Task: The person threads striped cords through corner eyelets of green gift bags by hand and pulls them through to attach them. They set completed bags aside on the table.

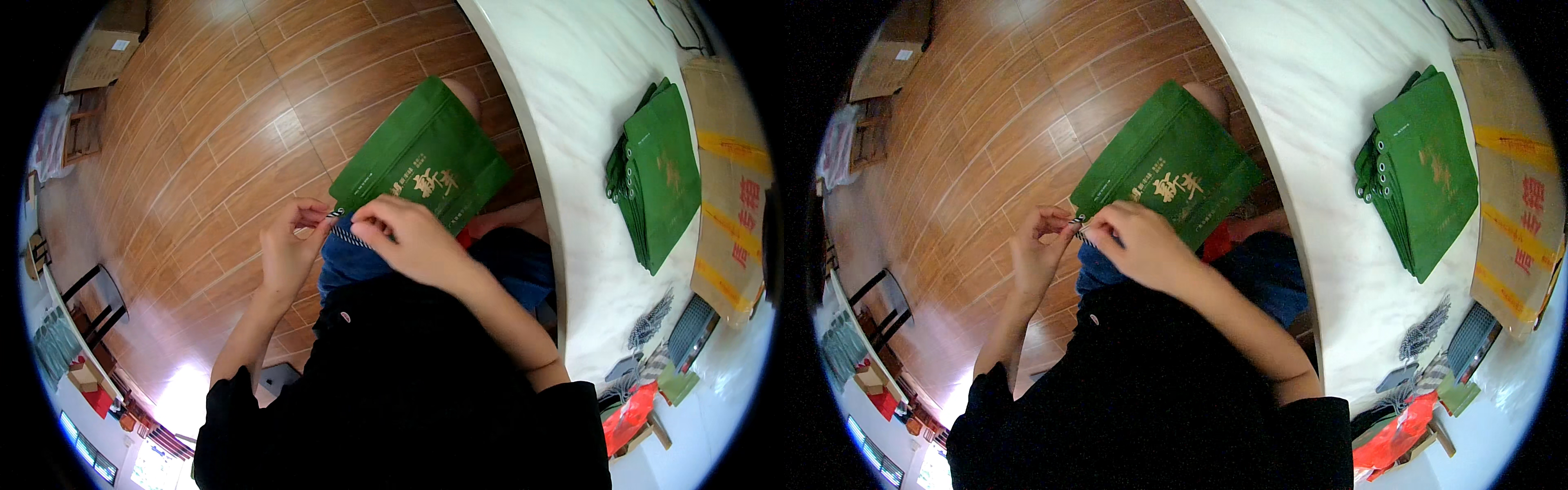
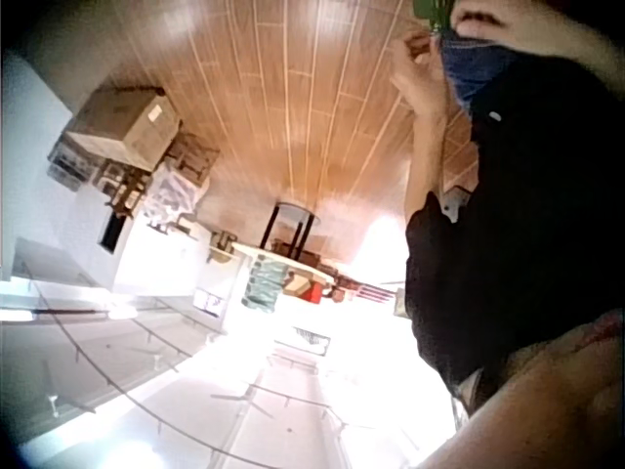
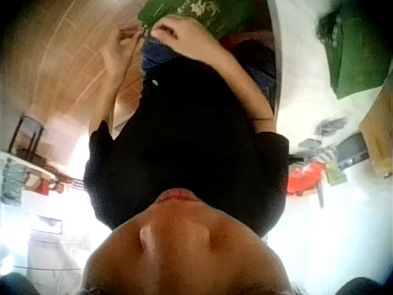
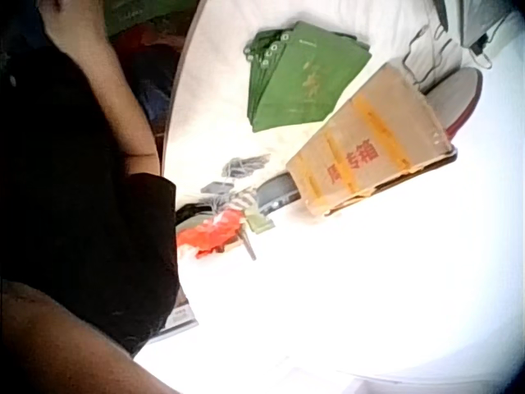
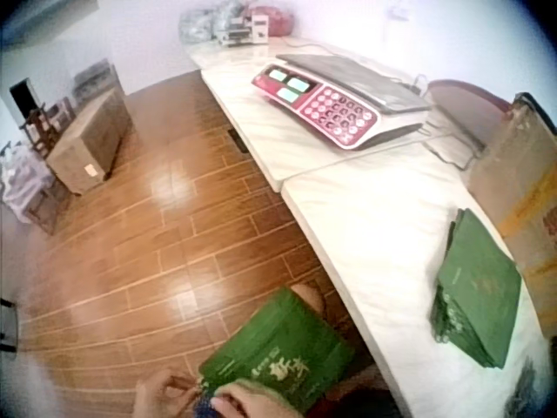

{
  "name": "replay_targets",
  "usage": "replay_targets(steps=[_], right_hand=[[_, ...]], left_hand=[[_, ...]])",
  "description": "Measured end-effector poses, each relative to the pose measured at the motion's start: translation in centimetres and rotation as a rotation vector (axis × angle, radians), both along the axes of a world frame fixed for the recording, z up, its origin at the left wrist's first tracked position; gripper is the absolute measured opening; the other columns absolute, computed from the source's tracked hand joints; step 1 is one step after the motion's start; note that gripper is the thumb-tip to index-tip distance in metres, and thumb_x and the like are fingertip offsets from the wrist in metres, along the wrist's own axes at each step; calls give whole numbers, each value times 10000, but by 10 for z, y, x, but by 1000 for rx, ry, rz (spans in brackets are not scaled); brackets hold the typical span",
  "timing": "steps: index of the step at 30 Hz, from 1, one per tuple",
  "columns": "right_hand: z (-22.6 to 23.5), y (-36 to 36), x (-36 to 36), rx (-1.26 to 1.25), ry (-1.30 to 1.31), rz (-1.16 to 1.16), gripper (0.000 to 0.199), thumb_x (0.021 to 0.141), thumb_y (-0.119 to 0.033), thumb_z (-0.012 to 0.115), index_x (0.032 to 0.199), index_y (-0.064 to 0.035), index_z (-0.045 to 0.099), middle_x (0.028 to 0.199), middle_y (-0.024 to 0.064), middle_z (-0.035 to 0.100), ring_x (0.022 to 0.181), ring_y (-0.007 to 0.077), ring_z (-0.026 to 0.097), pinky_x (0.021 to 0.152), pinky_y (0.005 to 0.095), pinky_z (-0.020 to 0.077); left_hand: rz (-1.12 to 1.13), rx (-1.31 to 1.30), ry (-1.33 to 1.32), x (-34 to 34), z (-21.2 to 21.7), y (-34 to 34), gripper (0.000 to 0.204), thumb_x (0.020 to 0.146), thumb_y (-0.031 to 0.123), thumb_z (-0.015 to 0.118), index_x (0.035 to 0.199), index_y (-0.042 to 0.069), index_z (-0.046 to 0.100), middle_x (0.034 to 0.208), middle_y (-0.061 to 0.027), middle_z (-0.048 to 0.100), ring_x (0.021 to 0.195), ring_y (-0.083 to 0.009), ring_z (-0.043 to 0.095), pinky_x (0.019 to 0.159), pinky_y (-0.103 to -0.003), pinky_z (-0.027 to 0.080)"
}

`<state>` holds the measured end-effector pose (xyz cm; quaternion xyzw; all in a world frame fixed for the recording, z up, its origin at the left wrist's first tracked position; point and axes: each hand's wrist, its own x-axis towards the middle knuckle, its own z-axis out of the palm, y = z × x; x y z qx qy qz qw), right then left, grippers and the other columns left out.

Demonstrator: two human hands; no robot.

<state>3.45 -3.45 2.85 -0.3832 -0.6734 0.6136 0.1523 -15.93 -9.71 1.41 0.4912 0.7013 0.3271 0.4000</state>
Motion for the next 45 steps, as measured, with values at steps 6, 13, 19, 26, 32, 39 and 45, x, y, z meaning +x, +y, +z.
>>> replay_targets(steps=[6,13,19,26,32,39,45], right_hand=[[-11,-43,-34,512,-272,-79,215,820,-218,637,897,-21,601,768,124,606,746,277,550,685,366,435],[-11,-42,-21,731,-441,87,147,830,-173,605,781,-41,564,689,63,572,727,210,521,678,323,382],[3,-6,-16,920,-314,117,79,777,-146,560,781,-67,570,799,68,587,807,212,537,744,333,405],[-26,42,-47,777,70,99,75,794,-135,571,786,-61,584,810,103,608,872,287,594,781,406,448],[-27,49,-61,585,-61,158,156,830,-159,580,738,-33,582,700,154,623,687,361,608,616,463,459],[-28,48,-61,708,-96,52,111,815,-145,614,804,-35,606,816,132,616,821,333,602,684,417,468],[-22,8,-30,654,9,-256,110,775,-71,634,858,-42,568,778,88,583,820,265,583,708,371,479]], left_hand=[[85,-215,-216,-2,6,7,231,783,-1,705,985,-14,594,790,-60,662,712,-88,619,638,-216,494],[74,-165,-101,1,7,6,174,786,2,698,940,-22,620,783,-73,669,716,-99,628,648,-229,509],[-26,56,140,6,8,1,113,760,-29,686,857,-19,629,795,-105,677,729,-162,666,668,-261,522],[-65,139,322,8,8,-1,120,732,-29,689,815,12,613,780,-112,656,723,-249,662,633,-307,503],[-121,399,491,1,-12,-3,185,703,-41,699,852,48,634,792,-90,637,688,-271,618,586,-343,475],[-148,288,372,4,-11,2,192,751,-48,660,931,16,656,810,-101,641,710,-237,627,629,-303,487],[72,-155,-115,-1,-24,-6,133,848,-4,613,973,-11,659,846,-52,666,763,-110,620,677,-234,490]])
